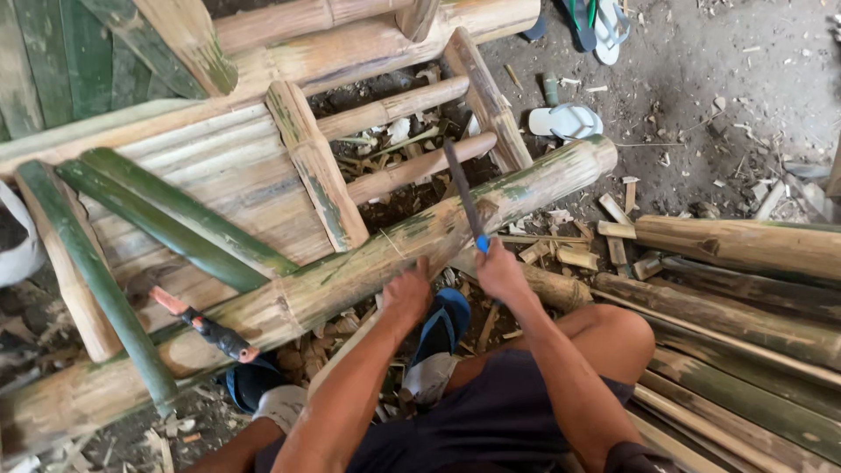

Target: The person assembles a bamboo structure by placing bamboo strips onto a frame, hammering nails to secure them, and using a file to smooth the edges. The person repeatedly picks up strips, aligns them, and fastens them with a hammer.

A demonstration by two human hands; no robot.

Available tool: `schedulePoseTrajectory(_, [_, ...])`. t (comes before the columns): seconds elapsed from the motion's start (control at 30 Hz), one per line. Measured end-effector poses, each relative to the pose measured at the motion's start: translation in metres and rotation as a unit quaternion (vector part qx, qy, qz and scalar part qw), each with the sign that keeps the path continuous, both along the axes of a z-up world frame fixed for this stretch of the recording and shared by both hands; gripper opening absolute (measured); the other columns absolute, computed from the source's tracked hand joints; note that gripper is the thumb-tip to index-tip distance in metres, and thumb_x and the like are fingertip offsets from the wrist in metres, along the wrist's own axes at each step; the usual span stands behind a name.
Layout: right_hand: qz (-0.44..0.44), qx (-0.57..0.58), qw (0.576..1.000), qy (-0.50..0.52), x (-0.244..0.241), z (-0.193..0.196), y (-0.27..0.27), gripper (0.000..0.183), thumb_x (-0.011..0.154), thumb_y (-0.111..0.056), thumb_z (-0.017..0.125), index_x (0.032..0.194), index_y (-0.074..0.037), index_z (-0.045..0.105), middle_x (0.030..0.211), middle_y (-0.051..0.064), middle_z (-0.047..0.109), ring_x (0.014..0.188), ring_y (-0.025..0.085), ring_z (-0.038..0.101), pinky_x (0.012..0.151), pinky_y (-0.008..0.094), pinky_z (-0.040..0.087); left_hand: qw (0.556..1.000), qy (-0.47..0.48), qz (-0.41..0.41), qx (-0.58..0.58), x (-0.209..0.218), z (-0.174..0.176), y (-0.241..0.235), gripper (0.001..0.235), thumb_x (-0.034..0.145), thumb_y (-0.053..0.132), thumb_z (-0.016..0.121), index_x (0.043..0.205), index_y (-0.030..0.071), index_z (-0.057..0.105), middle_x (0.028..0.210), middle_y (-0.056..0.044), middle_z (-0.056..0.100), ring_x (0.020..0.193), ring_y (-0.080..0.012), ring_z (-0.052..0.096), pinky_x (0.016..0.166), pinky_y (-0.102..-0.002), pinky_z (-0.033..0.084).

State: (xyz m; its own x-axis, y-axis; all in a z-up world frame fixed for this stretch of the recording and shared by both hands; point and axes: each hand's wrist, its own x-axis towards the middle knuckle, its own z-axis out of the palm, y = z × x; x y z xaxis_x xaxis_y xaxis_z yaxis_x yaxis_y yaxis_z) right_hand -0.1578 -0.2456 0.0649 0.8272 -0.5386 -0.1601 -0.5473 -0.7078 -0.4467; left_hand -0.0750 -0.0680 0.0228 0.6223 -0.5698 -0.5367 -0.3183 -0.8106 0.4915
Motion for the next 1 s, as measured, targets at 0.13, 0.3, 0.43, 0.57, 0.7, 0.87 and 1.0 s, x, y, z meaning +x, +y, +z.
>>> schedulePoseTrajectory(0.13, [-0.094,0.106,0.99,-0.019,0.001,0.066,0.005,0.039,0.105,-0.023,0.046,0.134,0.001,0.036,0.07,0.014,0.063,0.05,0.028,0.063,0.041,0.04,0.048,0.997,0.067,0.01,-0.034,-0.003,0.003,0.003,0.046,0.096,0.017,0.051,0.141,0.01,0.042,0.113,-0.034,0.068,0.109,-0.0534,0.066,0.095,-0.062,0.052])
schedulePoseTrajectory(0.3, [0.045,-0.035,0.869,-0.492,-0.001,0.06,-0.001,0.034,0.105,-0.022,0.052,0.125,0.003,0.04,0.076,0.016,0.064,0.062,0.03,0.063,0.051,0.042,0.05,0.994,0.095,0.021,-0.048,0.009,0.011,0.003,0.054,0.096,0.024,0.054,0.146,0.009,0.038,0.111,-0.035,0.067,0.108,-0.0537,0.065,0.097,-0.06,0.05])
schedulePoseTrajectory(0.43, [-0.028,-0.034,0.999,0.017,-0.004,-0.018,0.012,0.033,0.101,-0.025,0.059,0.116,0.001,0.047,0.08,0.028,0.068,0.074,0.05,0.065,0.062,0.059,0.049,0.991,0.125,0.023,-0.039,0.007,0.008,0.0,0.063,0.092,0.018,0.052,0.152,0.012,0.034,0.11,-0.034,0.07,0.107,-0.0521,0.068,0.095,-0.06,0.052])
schedulePoseTrajectory(0.57, [-0.037,-0.023,0.997,0.069,-0.011,-0.049,-0.008,0.042,0.098,-0.029,0.058,0.125,0.0,0.042,0.084,0.033,0.067,0.082,0.056,0.064,0.075,0.064,0.049,0.994,0.079,0.019,-0.066,0.009,0.008,-0.003,0.058,0.093,0.018,0.053,0.149,0.012,0.037,0.113,-0.034,0.068,0.109,-0.0537,0.065,0.096,-0.059,0.051])
schedulePoseTrajectory(0.7, [-0.007,-0.024,1.0,-0.015,-0.01,-0.053,-0.008,0.035,0.101,-0.028,0.06,0.119,-0.002,0.046,0.091,0.034,0.066,0.085,0.057,0.062,0.075,0.065,0.047,0.999,0.013,-0.003,-0.035,0.001,0.01,0.007,0.061,0.086,0.005,0.054,0.145,0.009,0.037,0.115,-0.035,0.067,0.105,-0.0521,0.069,0.087,-0.06,0.057])
schedulePoseTrajectory(0.87, [-0.031,0.007,0.998,-0.049,-0.007,-0.027,0.012,0.041,0.099,-0.024,0.056,0.13,-0.001,0.043,0.086,0.031,0.067,0.081,0.055,0.063,0.072,0.064,0.047,0.995,0.056,0.029,-0.075,0.007,0.035,0.009,0.044,0.095,0.01,0.05,0.138,0.012,0.042,0.111,-0.034,0.068,0.103,-0.0541,0.067,0.089,-0.063,0.052])
schedulePoseTrajectory(1.0, [-0.056,-0.017,0.988,-0.145,-0.013,-0.018,0.007,0.04,0.099,-0.024,0.056,0.13,-0.002,0.044,0.09,0.031,0.067,0.083,0.055,0.063,0.072,0.064,0.048,0.988,0.032,0.031,-0.15,0.004,0.047,0.01,0.046,0.094,0.018,0.054,0.138,0.013,0.043,0.108,-0.03,0.07,0.095,-0.0535,0.068,0.085,-0.062,0.054])
